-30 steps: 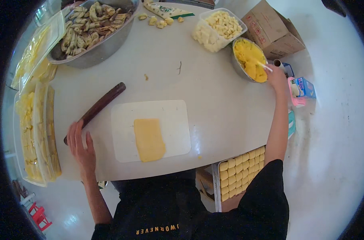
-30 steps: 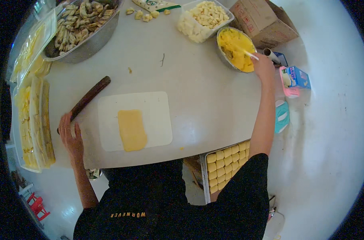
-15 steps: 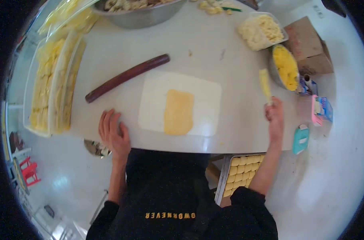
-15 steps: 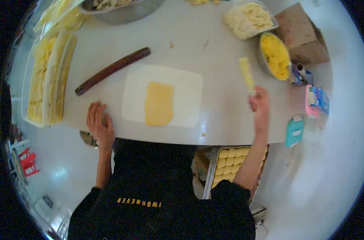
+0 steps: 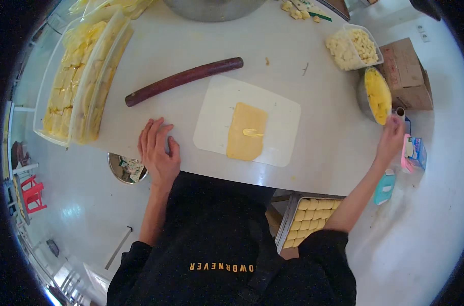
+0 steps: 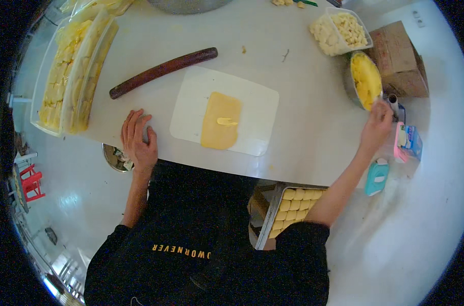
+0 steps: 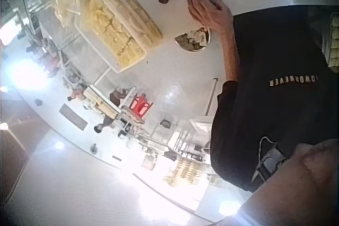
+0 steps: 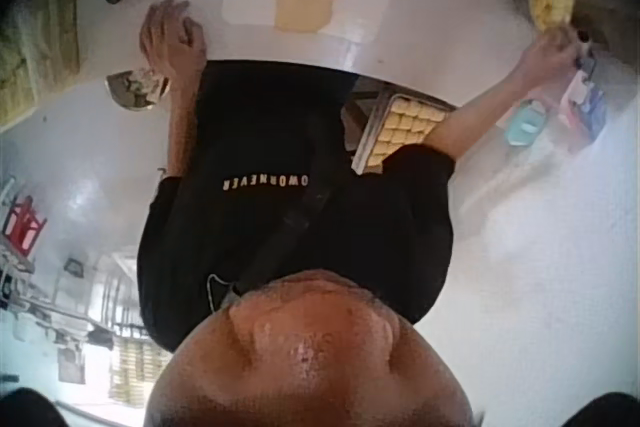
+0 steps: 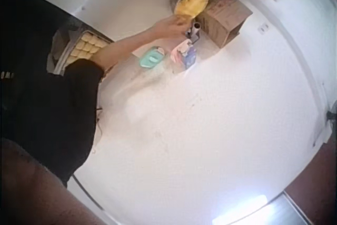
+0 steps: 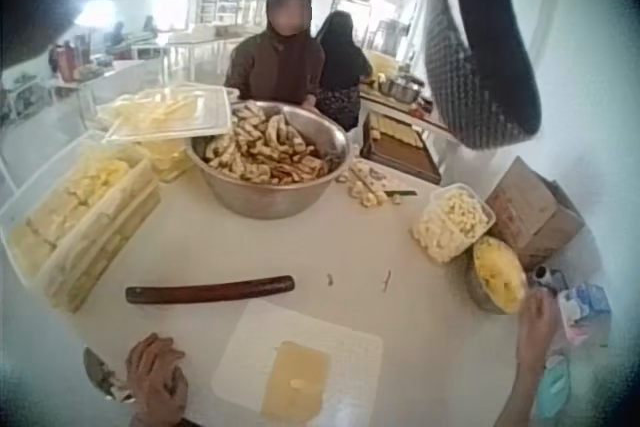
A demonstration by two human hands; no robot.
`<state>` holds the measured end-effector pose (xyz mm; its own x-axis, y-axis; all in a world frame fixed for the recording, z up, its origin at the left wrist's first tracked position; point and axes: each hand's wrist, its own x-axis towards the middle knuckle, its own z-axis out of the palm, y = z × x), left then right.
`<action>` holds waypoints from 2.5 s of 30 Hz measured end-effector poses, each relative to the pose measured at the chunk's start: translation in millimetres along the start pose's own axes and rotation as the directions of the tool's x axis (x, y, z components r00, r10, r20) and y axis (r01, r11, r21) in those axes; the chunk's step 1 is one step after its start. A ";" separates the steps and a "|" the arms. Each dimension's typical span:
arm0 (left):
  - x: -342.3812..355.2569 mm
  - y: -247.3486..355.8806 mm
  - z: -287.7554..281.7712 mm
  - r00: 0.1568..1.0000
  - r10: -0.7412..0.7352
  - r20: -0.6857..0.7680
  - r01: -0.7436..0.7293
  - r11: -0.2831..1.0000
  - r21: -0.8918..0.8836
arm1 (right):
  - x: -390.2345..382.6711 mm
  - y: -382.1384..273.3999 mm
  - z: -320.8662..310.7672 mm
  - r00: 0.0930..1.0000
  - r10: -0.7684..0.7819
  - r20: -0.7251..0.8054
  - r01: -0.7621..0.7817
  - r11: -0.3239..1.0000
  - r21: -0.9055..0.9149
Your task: Preparing bread rolls by flattening dough, adding filling, rolling them up, and placing them in a baking tray.
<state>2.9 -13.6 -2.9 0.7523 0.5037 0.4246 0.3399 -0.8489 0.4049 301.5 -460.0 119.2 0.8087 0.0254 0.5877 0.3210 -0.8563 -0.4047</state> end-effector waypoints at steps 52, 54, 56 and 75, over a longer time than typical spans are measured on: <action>5.5 -1.4 -4.2 1.000 -0.022 0.005 0.022 0.999 -0.030 | 41.7 -131.1 310.2 0.917 -0.310 0.250 0.303 0.951 0.066; 4.0 -1.3 -3.6 1.000 0.000 -0.009 -0.001 0.999 -0.046 | 9.5 -133.2 279.3 0.905 -0.363 0.223 0.350 0.932 0.098; 3.2 -2.0 -3.2 1.000 0.002 -0.012 -0.002 0.999 -0.037 | -28.7 -137.1 235.1 0.902 -0.275 0.332 0.215 0.955 0.206; 4.1 14.9 -5.0 0.998 0.035 0.053 -0.023 0.980 -0.200 | -194.5 -181.8 98.2 0.837 -0.332 0.434 0.183 0.918 0.351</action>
<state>8.1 -23.4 8.9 0.7924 0.4648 0.3950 0.2027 -0.8114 0.5482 134.3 -258.6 9.7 0.7844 0.5301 0.3221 0.6155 -0.6010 -0.5099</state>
